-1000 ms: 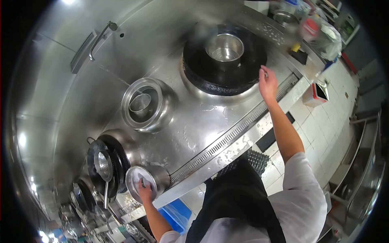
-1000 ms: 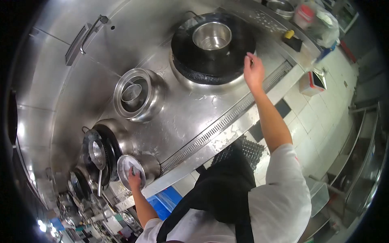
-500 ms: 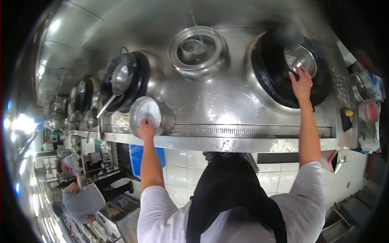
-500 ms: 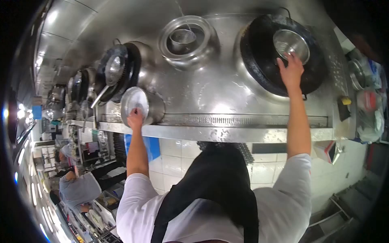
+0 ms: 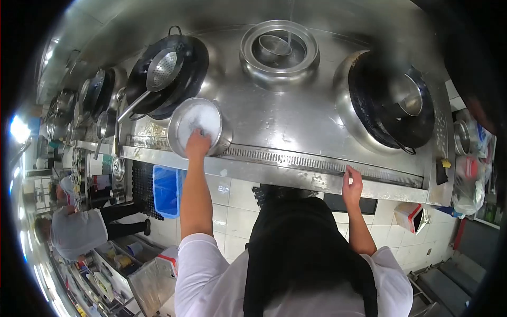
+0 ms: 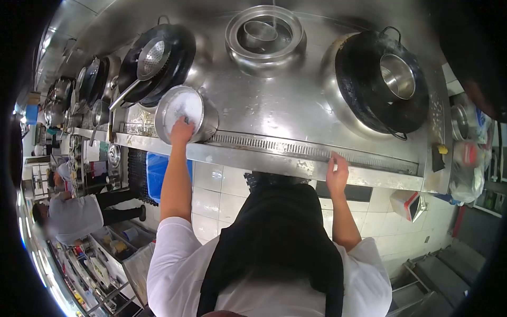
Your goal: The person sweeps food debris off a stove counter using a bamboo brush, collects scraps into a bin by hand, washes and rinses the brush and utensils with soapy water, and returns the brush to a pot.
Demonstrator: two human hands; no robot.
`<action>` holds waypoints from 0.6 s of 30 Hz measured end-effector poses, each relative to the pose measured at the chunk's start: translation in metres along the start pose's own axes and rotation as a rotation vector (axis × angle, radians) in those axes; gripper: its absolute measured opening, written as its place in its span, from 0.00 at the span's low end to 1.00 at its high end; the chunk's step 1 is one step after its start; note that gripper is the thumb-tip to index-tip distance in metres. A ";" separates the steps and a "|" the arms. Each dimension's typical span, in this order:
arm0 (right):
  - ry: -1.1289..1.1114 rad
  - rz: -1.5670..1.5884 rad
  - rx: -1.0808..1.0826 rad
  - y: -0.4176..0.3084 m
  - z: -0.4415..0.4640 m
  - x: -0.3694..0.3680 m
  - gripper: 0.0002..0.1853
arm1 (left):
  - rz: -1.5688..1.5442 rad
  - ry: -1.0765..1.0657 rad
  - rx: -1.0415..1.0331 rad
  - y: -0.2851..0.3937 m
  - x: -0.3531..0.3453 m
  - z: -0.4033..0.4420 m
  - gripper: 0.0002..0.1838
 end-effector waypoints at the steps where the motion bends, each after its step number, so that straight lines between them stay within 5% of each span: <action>1: -0.034 0.046 -0.031 0.002 -0.001 -0.005 0.12 | -0.004 0.004 -0.009 -0.005 -0.004 0.008 0.29; 6: -0.116 0.114 -0.079 -0.004 0.003 -0.016 0.12 | -0.061 -0.247 -0.175 0.008 -0.051 0.042 0.24; 7: -0.055 0.098 -0.100 0.005 -0.005 -0.004 0.12 | 0.381 -0.307 -0.604 0.032 -0.077 0.046 0.21; 8: -0.071 0.124 -0.048 -0.008 0.015 -0.027 0.12 | 0.357 0.046 -0.616 0.013 -0.092 0.063 0.18; 9: -0.081 0.121 -0.026 -0.008 0.017 -0.030 0.12 | 0.029 0.053 -0.517 0.007 -0.089 0.076 0.18; 12: -0.093 0.106 -0.055 -0.002 0.006 -0.032 0.13 | -0.057 0.038 -0.379 0.042 -0.008 0.020 0.18; 14: -0.048 0.090 -0.137 0.002 0.003 -0.025 0.13 | -0.151 0.353 -0.369 0.055 0.043 0.000 0.14; 18: -0.012 0.071 -0.199 -0.002 -0.011 -0.019 0.13 | -0.449 0.530 -0.709 0.120 0.104 0.001 0.07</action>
Point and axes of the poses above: each hand's wrist, its own z-axis towards the middle knuckle, its own x-axis out of the back of the hand, y = z × x, the point moved 8 cm from there along z, towards the middle knuckle, and after that the axes turned 13 degrees about -y, right-handed, at the moved point
